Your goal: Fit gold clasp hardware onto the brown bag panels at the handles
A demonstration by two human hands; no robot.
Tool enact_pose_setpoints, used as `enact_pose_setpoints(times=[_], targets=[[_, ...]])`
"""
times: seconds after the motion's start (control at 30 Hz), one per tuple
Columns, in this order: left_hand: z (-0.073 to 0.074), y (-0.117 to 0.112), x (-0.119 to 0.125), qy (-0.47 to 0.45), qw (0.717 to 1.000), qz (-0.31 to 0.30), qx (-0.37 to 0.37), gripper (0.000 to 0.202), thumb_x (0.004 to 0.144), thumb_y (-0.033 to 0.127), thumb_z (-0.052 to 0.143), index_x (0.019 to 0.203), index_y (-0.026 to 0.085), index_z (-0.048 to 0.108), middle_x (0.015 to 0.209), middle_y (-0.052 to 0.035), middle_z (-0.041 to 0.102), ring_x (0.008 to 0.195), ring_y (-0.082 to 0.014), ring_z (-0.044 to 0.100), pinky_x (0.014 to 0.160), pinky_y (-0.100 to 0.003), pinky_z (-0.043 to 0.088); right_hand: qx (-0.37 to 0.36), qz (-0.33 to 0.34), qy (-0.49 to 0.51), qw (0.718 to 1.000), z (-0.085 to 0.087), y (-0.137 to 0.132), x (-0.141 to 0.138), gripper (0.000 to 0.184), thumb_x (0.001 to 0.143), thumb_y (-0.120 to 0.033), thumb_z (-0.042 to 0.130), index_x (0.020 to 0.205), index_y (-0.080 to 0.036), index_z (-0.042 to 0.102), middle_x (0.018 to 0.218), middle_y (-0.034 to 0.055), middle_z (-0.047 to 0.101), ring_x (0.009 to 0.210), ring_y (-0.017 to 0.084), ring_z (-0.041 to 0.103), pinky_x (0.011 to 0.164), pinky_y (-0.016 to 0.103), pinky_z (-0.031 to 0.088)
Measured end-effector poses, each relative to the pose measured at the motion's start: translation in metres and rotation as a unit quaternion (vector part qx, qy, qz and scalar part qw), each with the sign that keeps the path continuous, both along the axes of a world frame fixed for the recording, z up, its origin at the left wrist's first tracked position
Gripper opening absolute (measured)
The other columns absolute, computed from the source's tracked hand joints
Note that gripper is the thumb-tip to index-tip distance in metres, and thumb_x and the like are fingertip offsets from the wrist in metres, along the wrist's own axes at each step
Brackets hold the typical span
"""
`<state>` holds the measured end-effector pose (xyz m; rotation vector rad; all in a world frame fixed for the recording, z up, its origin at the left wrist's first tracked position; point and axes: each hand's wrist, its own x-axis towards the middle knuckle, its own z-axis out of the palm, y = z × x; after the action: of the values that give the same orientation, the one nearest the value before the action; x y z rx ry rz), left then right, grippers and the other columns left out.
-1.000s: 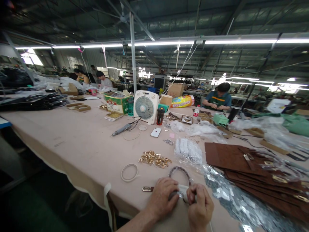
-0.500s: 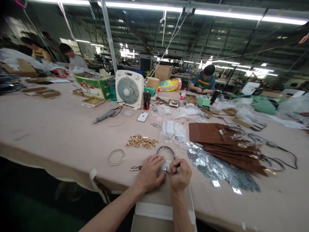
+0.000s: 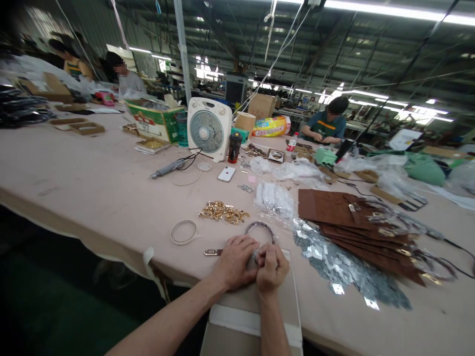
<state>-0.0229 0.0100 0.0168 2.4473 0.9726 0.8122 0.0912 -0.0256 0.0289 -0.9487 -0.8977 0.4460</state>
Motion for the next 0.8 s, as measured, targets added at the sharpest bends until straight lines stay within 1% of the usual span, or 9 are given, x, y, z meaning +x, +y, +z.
enact_pose_setpoints(times=[0.1, 0.23, 0.37, 0.43, 0.5, 0.57, 0.63, 0.7, 0.8], targets=[[-0.001, 0.001, -0.001, 0.009, 1.000, -0.005, -0.003, 0.059, 0.084, 0.046, 0.077, 0.136, 0.026, 0.058, 0.139, -0.0070, 0.063, 0.135, -0.0300, 0.050, 0.119, -0.049, 0.035, -0.017, -0.019, -0.049, 0.998, -0.003, 0.001, -0.001, 0.043, 0.102, -0.043, 0.055, 0.066, -0.019, 0.058, 0.054, -0.0044, 0.044, 0.047, 0.011, 0.044, 0.048, 0.027, 0.034], [-0.003, 0.002, 0.000, 0.018, 1.000, -0.010, -0.003, 0.055, 0.084, 0.045, 0.077, 0.132, 0.025, 0.059, 0.138, -0.0074, 0.063, 0.134, -0.0306, 0.049, 0.118, -0.049, 0.035, -0.062, -0.039, -0.068, 0.995, 0.000, 0.010, 0.000, 0.042, 0.103, -0.046, 0.051, 0.069, -0.021, 0.056, 0.054, -0.0053, 0.045, 0.046, 0.011, 0.041, 0.047, 0.027, 0.033], [-0.005, 0.002, 0.001, 0.011, 1.000, -0.003, -0.006, 0.060, 0.086, 0.038, 0.070, 0.142, 0.025, 0.053, 0.136, -0.0091, 0.064, 0.133, -0.0311, 0.050, 0.118, -0.049, 0.034, -0.102, -0.070, -0.210, 0.970, 0.006, 0.024, -0.005, 0.042, 0.102, -0.044, 0.051, 0.067, -0.021, 0.053, 0.059, -0.0028, 0.051, 0.058, 0.013, 0.048, 0.059, 0.028, 0.039], [-0.004, 0.002, 0.001, 0.000, 1.000, 0.005, -0.007, 0.064, 0.086, 0.035, 0.069, 0.146, 0.023, 0.049, 0.136, -0.0106, 0.064, 0.133, -0.0312, 0.050, 0.118, -0.049, 0.034, -0.111, -0.076, -0.251, 0.959, 0.009, 0.029, -0.008, 0.041, 0.101, -0.044, 0.053, 0.066, -0.021, 0.053, 0.061, -0.0021, 0.052, 0.062, 0.014, 0.049, 0.062, 0.029, 0.040], [-0.003, 0.002, -0.001, -0.010, 1.000, 0.001, -0.008, 0.060, 0.085, 0.036, 0.071, 0.141, 0.024, 0.053, 0.134, -0.0096, 0.065, 0.131, -0.0308, 0.051, 0.118, -0.048, 0.035, -0.127, -0.059, -0.222, 0.965, 0.012, 0.032, -0.007, 0.041, 0.099, -0.046, 0.055, 0.068, -0.021, 0.054, 0.061, -0.0024, 0.052, 0.060, 0.014, 0.048, 0.060, 0.029, 0.040], [-0.001, 0.002, -0.003, -0.015, 1.000, -0.001, -0.010, 0.054, 0.084, 0.043, 0.076, 0.132, 0.026, 0.059, 0.131, -0.0070, 0.066, 0.129, -0.0301, 0.053, 0.116, -0.047, 0.037, -0.137, -0.018, -0.126, 0.982, 0.016, 0.033, 0.001, 0.040, 0.098, -0.050, 0.057, 0.071, -0.020, 0.056, 0.056, -0.0045, 0.048, 0.052, 0.012, 0.044, 0.051, 0.027, 0.036], [0.000, 0.002, -0.003, -0.018, 1.000, 0.006, -0.011, 0.056, 0.079, 0.052, 0.082, 0.125, 0.026, 0.061, 0.130, -0.0056, 0.066, 0.126, -0.0300, 0.054, 0.114, -0.047, 0.039, -0.112, 0.003, -0.004, 0.994, 0.023, 0.032, 0.014, 0.040, 0.097, -0.052, 0.059, 0.073, -0.020, 0.055, 0.051, -0.0077, 0.041, 0.044, 0.009, 0.036, 0.043, 0.024, 0.028], [0.000, 0.001, -0.003, -0.019, 1.000, 0.015, -0.010, 0.062, 0.076, 0.057, 0.086, 0.124, 0.026, 0.062, 0.130, -0.0055, 0.066, 0.125, -0.0300, 0.055, 0.113, -0.047, 0.039, -0.075, -0.004, 0.086, 0.993, 0.030, 0.034, 0.028, 0.039, 0.095, -0.051, 0.062, 0.073, -0.020, 0.053, 0.050, -0.0094, 0.038, 0.041, 0.007, 0.032, 0.040, 0.021, 0.024], [-0.001, 0.001, -0.002, -0.018, 1.000, 0.020, -0.007, 0.069, 0.073, 0.059, 0.088, 0.128, 0.026, 0.061, 0.131, -0.0060, 0.066, 0.126, -0.0305, 0.055, 0.115, -0.049, 0.038, -0.082, 0.021, 0.126, 0.988, 0.040, 0.043, 0.037, 0.039, 0.091, -0.051, 0.068, 0.074, -0.020, 0.054, 0.050, -0.0094, 0.039, 0.040, 0.006, 0.033, 0.038, 0.019, 0.024]])
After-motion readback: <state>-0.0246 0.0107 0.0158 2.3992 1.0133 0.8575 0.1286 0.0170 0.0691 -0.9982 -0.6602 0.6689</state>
